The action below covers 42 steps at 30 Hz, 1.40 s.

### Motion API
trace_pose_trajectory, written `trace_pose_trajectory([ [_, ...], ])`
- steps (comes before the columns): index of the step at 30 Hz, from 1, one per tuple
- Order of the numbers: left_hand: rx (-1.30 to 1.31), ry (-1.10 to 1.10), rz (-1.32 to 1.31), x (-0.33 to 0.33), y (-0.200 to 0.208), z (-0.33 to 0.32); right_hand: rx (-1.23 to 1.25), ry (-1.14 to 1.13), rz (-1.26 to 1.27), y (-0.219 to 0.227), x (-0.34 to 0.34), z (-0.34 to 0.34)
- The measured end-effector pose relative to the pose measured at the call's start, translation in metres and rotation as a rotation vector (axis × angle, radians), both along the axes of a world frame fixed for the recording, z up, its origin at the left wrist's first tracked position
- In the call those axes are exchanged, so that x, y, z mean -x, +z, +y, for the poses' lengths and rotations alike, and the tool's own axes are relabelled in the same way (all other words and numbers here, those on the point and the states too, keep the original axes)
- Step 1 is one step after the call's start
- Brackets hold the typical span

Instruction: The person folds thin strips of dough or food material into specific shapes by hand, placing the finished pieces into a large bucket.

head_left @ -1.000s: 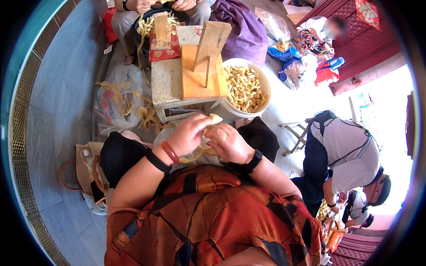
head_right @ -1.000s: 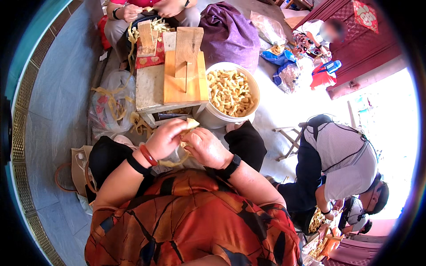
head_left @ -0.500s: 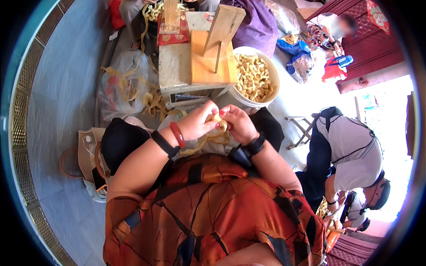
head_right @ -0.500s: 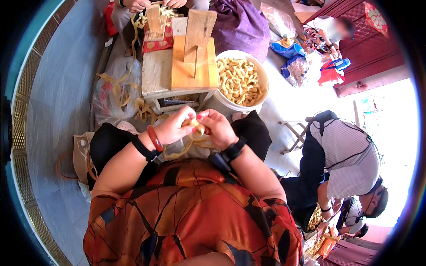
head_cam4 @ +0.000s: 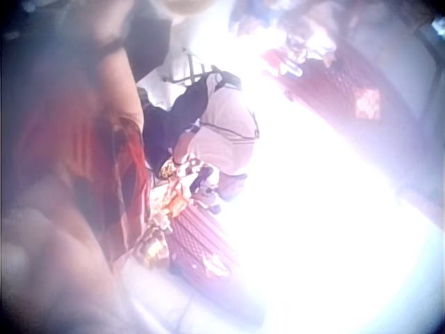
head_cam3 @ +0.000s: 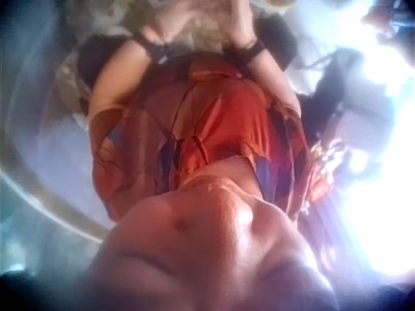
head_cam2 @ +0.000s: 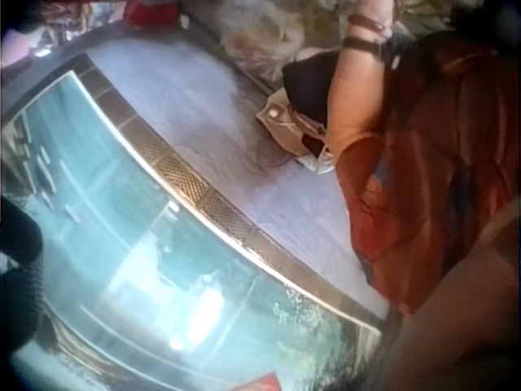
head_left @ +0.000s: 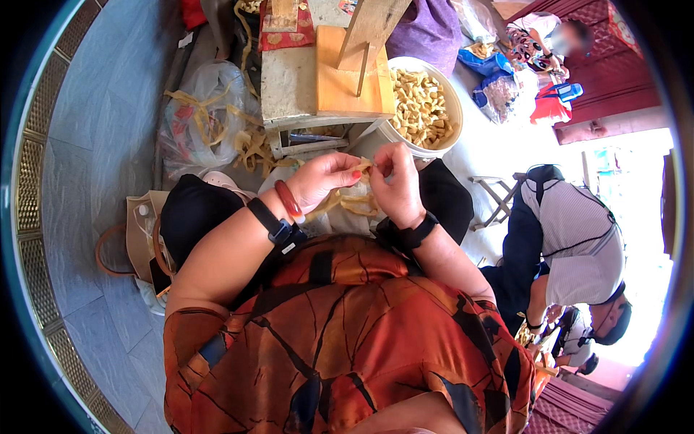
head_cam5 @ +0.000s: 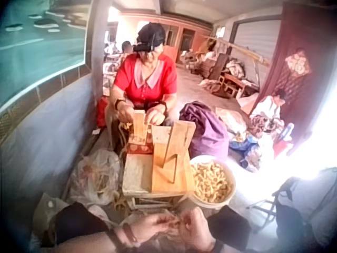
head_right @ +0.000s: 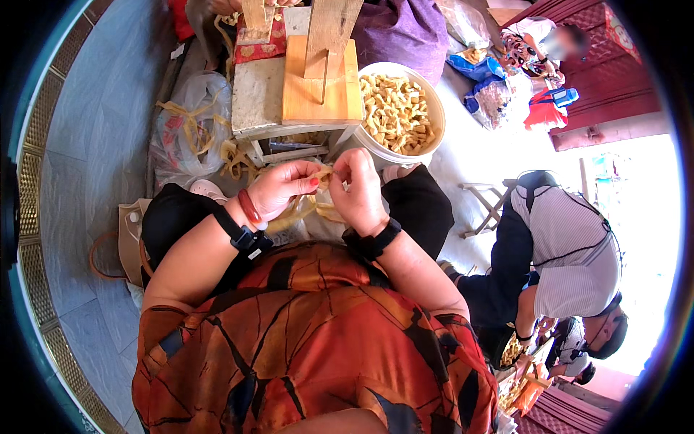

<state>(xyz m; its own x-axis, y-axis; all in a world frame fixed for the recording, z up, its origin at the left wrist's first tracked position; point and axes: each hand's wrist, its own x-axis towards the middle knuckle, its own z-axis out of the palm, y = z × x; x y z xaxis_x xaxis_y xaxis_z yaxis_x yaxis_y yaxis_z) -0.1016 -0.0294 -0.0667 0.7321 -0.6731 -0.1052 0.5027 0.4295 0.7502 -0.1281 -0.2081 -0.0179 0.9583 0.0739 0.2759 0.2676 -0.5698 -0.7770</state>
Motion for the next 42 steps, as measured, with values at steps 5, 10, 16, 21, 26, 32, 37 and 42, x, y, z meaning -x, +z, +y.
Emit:
trace_pose_trajectory([
  [5, 0.047, 0.133, -0.063, -0.002, 0.004, 0.001, 0.073, 0.25, -0.17, 0.021, 0.004, 0.001],
  [10, -0.233, 0.283, -0.367, 0.001, 0.006, -0.005, -0.248, 0.179, 0.441, 0.001, 0.003, -0.009],
  [16, -0.474, 0.177, -0.415, -0.003, 0.015, 0.003, 0.148, 0.273, 0.116, 0.011, 0.001, -0.004],
  [21, -0.706, 0.534, -0.832, -0.019, 0.041, 0.011, -0.371, 0.279, 0.599, 0.028, 0.015, -0.018],
  [26, -0.724, 0.57, -1.011, -0.008, 0.049, 0.003, -0.019, 0.398, -0.096, 0.042, 0.001, 0.0],
  [32, -0.797, 0.665, -0.993, -0.02, 0.055, 0.008, 0.078, 0.397, 0.11, 0.055, -0.01, -0.006],
  [37, -0.651, 0.061, -0.546, -0.05, 0.054, 0.036, 0.056, 0.236, 0.073, 0.047, -0.021, -0.016],
  [42, -0.654, 0.065, -0.492, -0.073, 0.066, 0.03, 0.113, 0.143, -0.04, 0.037, -0.056, -0.024],
])
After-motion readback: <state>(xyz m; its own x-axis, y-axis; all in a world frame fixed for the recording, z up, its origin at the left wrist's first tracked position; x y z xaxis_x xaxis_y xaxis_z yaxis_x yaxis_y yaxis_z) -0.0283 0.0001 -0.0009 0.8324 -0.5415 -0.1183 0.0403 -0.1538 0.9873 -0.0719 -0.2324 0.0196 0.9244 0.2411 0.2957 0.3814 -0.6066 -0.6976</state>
